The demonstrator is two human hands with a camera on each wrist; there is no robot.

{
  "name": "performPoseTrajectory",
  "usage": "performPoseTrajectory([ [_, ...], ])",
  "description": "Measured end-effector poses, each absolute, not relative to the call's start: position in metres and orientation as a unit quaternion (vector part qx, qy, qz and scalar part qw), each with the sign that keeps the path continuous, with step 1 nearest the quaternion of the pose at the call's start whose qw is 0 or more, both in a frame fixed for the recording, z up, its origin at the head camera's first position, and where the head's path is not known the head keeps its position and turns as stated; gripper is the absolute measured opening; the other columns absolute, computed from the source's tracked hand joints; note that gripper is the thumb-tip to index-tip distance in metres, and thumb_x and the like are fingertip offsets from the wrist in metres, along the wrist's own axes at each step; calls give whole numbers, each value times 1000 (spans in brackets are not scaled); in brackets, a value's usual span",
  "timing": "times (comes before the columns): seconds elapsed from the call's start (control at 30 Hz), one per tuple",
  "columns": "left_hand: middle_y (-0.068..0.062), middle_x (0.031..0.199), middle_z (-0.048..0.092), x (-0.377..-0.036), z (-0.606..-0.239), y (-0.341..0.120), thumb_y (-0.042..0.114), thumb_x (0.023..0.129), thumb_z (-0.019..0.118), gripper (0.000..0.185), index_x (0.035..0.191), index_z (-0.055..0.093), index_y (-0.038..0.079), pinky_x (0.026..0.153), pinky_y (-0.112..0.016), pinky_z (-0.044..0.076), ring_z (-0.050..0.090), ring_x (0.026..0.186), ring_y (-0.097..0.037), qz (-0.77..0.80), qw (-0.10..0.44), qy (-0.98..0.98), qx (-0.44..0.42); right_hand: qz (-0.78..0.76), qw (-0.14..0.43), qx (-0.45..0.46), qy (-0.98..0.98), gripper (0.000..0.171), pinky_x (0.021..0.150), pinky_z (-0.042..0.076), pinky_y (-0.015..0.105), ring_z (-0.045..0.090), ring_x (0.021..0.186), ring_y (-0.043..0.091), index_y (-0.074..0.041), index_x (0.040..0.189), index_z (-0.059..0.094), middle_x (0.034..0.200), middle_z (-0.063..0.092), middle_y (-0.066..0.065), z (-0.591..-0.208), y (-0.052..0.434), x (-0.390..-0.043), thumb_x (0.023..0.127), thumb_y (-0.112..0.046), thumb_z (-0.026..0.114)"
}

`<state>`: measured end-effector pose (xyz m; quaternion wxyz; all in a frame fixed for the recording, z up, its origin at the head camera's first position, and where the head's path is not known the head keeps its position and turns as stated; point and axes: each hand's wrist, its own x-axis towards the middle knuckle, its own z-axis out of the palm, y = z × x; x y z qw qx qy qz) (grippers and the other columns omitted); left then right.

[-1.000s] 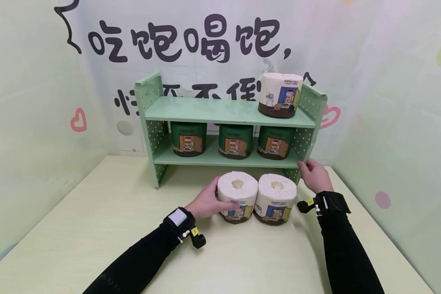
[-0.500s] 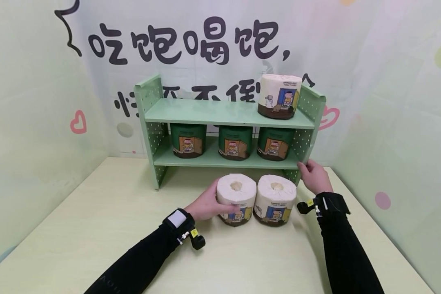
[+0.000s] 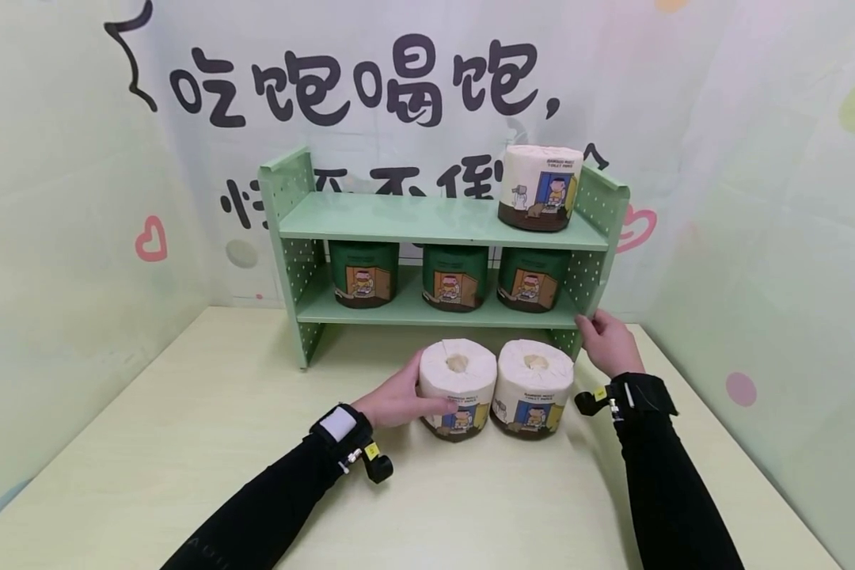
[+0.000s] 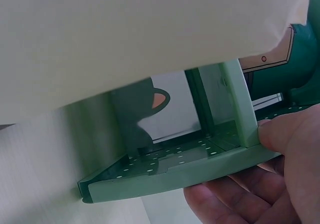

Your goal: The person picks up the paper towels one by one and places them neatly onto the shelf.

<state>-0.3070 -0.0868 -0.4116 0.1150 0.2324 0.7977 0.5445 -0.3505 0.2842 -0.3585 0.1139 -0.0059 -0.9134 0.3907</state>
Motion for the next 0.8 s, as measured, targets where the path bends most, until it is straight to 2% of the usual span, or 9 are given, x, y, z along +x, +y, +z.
performPoseTrajectory([
  [0.3, -13, 168, 48, -307, -411, -87, 29, 95, 87, 104, 173, 21, 17, 131, -63, 33, 48, 156, -36, 532, 112, 804, 240, 392, 113, -1, -913, 60, 111, 54, 65, 68, 132, 50, 3, 158, 52, 149, 63, 33, -359, 284, -350, 120, -41, 38],
  [0.57, -13, 164, 54, -308, -411, -89, 27, 92, 90, 97, 169, 32, 12, 129, -62, 37, 52, 152, -36, 536, 95, 806, 233, 390, 117, 0, -913, 58, 109, 55, 64, 69, 130, 50, 3, 158, 52, 148, 64, 32, -359, 283, -349, 120, -39, 39],
  [0.8, -11, 151, 65, -308, -409, -92, 28, 87, 94, 90, 161, 45, 11, 123, -59, 46, 61, 141, -32, 534, 83, 812, 219, 388, 118, -3, -914, 58, 108, 56, 63, 69, 130, 50, 3, 157, 53, 147, 65, 32, -359, 282, -349, 120, -39, 40],
])
